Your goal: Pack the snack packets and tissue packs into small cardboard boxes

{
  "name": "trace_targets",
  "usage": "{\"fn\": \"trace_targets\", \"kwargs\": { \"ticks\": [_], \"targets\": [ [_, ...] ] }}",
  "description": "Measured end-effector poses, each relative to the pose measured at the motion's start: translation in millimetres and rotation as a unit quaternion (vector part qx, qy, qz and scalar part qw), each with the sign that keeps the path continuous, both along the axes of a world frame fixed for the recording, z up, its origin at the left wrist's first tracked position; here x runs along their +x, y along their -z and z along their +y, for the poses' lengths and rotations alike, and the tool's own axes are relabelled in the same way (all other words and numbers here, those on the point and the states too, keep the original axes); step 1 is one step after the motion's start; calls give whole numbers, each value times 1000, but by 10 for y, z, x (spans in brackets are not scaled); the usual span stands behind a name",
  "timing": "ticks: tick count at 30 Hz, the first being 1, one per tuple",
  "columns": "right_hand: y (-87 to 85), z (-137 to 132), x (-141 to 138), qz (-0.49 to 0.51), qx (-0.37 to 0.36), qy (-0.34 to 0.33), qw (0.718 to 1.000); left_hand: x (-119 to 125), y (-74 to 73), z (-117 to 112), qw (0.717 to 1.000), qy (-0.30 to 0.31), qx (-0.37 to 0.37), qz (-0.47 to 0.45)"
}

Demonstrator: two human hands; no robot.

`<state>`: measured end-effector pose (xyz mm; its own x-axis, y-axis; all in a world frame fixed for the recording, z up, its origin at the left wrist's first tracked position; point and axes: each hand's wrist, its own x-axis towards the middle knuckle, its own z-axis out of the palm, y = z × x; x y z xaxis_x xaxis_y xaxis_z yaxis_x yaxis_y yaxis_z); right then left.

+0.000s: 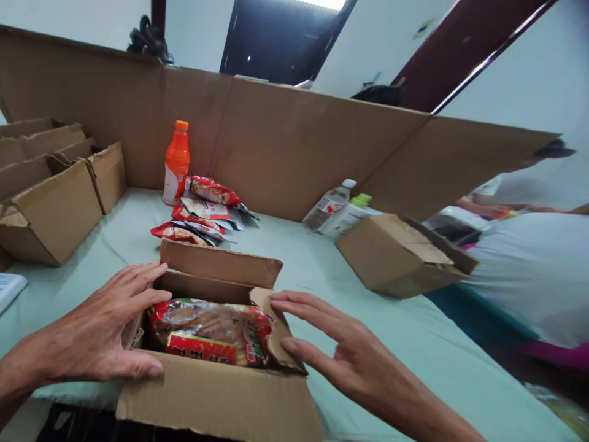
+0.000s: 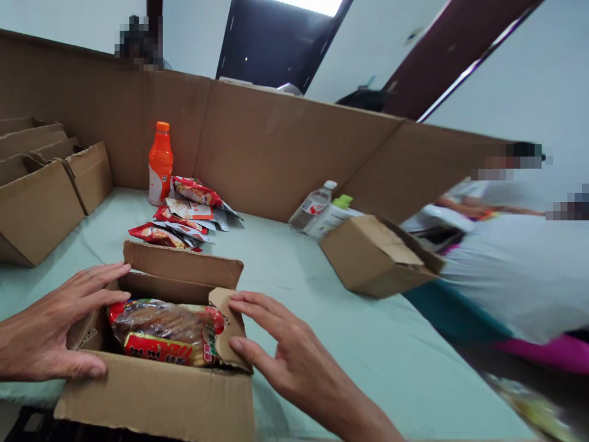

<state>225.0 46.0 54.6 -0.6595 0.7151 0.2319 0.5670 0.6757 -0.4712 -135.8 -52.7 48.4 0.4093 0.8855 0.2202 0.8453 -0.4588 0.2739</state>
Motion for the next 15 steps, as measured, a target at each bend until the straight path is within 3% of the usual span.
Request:
{"fn": "trace_targets", "kwargs": {
  "ticks": [7, 10, 13, 15],
  "targets": [
    [72, -17, -53, -64, 112, -18, 991, 25, -34, 7, 1000, 10, 10, -9],
    [110, -29, -66, -75, 141, -16, 987, -1, -70, -76, 998, -19, 49, -31],
    [195, -26, -34, -58, 165, -9, 984, -102, 18, -218, 981, -109, 78, -144],
    [255, -15, -4, -40, 174, -4, 984, -170, 172, -331, 944, -166, 85, -271]
  ]
}}
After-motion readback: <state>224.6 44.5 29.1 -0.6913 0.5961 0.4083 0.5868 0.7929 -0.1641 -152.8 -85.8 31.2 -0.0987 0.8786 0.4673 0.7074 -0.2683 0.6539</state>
